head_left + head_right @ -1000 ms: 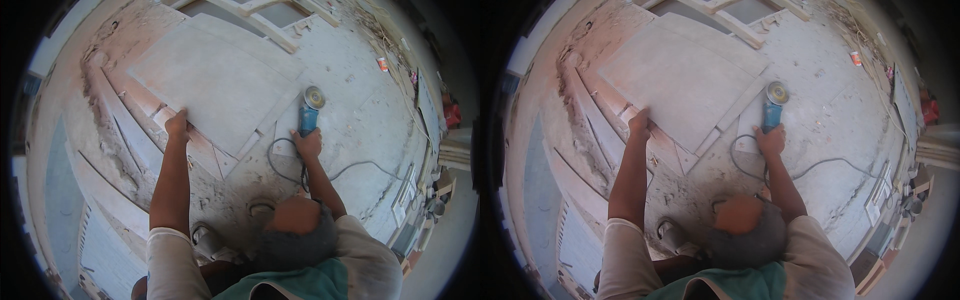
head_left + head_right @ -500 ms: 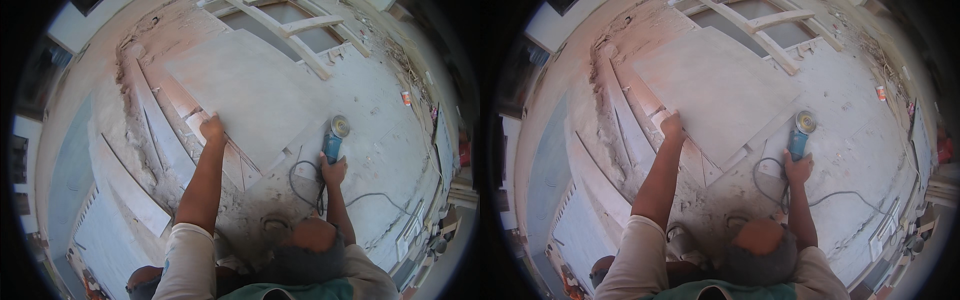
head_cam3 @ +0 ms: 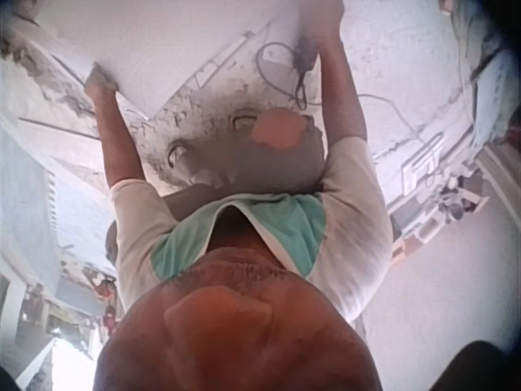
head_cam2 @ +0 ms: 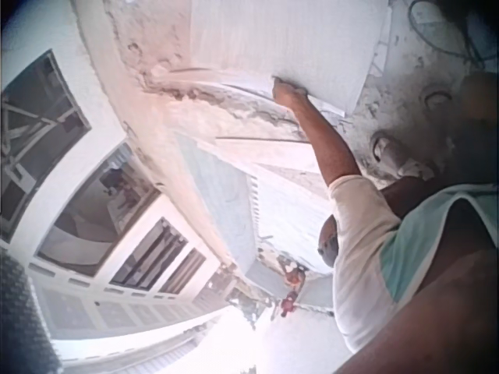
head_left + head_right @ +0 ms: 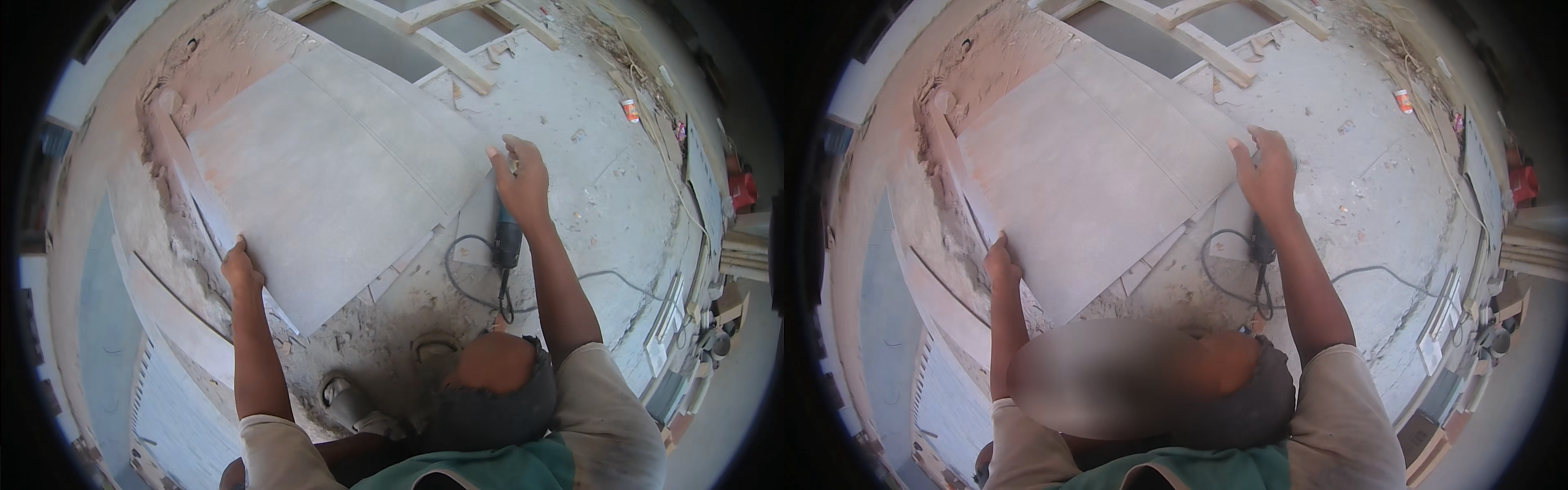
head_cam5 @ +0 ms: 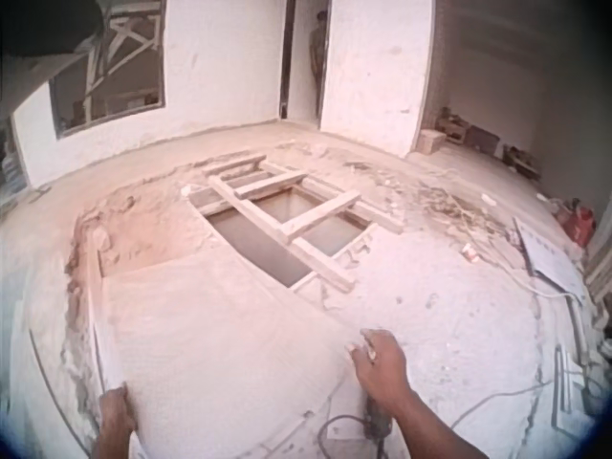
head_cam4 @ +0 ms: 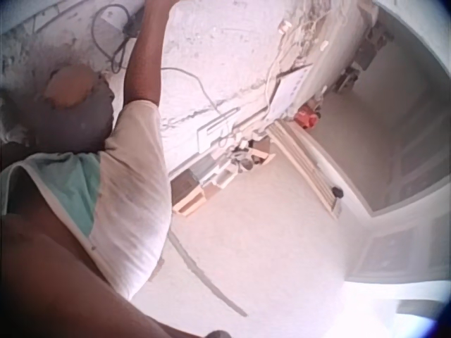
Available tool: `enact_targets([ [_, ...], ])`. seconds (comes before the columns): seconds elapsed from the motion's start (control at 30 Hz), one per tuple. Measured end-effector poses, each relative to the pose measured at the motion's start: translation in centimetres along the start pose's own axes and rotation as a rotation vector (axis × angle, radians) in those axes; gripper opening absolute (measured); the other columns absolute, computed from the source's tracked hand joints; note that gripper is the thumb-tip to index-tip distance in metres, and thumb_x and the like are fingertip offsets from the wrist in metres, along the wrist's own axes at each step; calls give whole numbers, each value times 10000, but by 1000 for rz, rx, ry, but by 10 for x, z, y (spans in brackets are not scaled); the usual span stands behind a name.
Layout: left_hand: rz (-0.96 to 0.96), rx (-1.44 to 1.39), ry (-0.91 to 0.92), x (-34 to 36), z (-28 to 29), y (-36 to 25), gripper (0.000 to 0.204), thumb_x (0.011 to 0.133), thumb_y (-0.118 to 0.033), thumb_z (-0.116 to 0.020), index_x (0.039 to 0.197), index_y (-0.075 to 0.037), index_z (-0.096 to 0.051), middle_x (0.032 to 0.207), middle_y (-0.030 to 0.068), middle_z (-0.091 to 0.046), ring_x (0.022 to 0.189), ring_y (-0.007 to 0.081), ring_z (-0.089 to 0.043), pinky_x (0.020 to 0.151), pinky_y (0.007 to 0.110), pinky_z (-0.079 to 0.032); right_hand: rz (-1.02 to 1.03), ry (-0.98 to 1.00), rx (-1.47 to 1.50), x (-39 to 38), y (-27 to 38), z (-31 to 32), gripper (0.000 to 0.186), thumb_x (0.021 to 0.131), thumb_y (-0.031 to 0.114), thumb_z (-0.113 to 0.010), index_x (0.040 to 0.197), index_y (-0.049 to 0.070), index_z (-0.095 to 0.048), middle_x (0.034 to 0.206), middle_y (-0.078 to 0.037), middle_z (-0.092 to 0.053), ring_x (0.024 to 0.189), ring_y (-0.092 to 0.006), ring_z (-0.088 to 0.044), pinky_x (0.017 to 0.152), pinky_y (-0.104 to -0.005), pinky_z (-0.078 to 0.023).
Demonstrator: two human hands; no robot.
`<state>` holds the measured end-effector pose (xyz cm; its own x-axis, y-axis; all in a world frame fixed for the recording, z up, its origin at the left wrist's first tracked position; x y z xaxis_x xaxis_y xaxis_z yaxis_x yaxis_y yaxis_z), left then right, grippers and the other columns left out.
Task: The person cuts a large tile using a hand-held angle grinder, kemudian turns and repositions the tile pieces on the dusty ground.
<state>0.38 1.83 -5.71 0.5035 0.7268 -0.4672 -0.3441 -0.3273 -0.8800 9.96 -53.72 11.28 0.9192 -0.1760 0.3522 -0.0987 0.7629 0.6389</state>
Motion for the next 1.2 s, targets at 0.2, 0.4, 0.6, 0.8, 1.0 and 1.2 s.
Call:
enact_targets([
  [0.2,-14,134,-31,30,75,-22,397,884,-203,-686,1076,133,-596,1073,180,-633,961,249,-597,892,353,-479,-161,522,-192,-22,-13,-88,416,899,363,-612,1028,-30,-661,973,-234,-656,926,-386,-641,820,-444,-493],
  [0.4,-63,313,-105,67,118,-23,310,882,-193,-667,980,100,-638,946,143,-652,867,220,-594,821,354,-476,-255,783,-305,-80,-16,-136,434,905,414,-590,929,-14,-652,936,-226,-665,925,-384,-644,805,-462,-491],
  [0.6,-45,245,-110,75,105,1,257,892,-169,-649,956,80,-650,894,91,-642,797,190,-567,769,337,-471,-298,813,-200,-108,-24,-141,449,887,443,-622,901,-6,-639,880,-215,-667,861,-385,-643,788,-466,-486],
  [0.8,-60,506,-26,92,117,1,423,863,-236,-687,1099,105,-605,909,107,-642,818,216,-592,775,342,-472,-324,832,-239,-116,-17,-145,413,898,393,-619,912,-19,-625,883,-225,-668,890,-397,-649,799,-478,-490],
  [1.0,-573,1236,214,46,115,-43,444,865,-218,-691,1153,102,-583,643,19,-541,590,125,-497,572,294,-416,-322,842,-196,-119,-23,-149,429,911,398,-610,938,-30,-612,928,-232,-667,927,-401,-645,810,-480,-488],
  [1.2,185,878,430,-80,145,-46,381,901,-285,-653,1103,29,-579,849,26,-580,727,108,-546,618,256,-447,-337,874,-134,-127,-20,-143,431,899,413,-626,925,-17,-619,914,-229,-661,910,-396,-642,795,-482,-480],
])
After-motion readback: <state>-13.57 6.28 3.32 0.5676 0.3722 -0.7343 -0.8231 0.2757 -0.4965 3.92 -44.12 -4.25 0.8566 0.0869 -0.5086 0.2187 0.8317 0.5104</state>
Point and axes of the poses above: each hand's wrist, its own x-axis towards the middle knuckle, its own z-axis out of the back of the hand, y = z × x, the point moved 9 cm from there along x, towards the middle knuckle
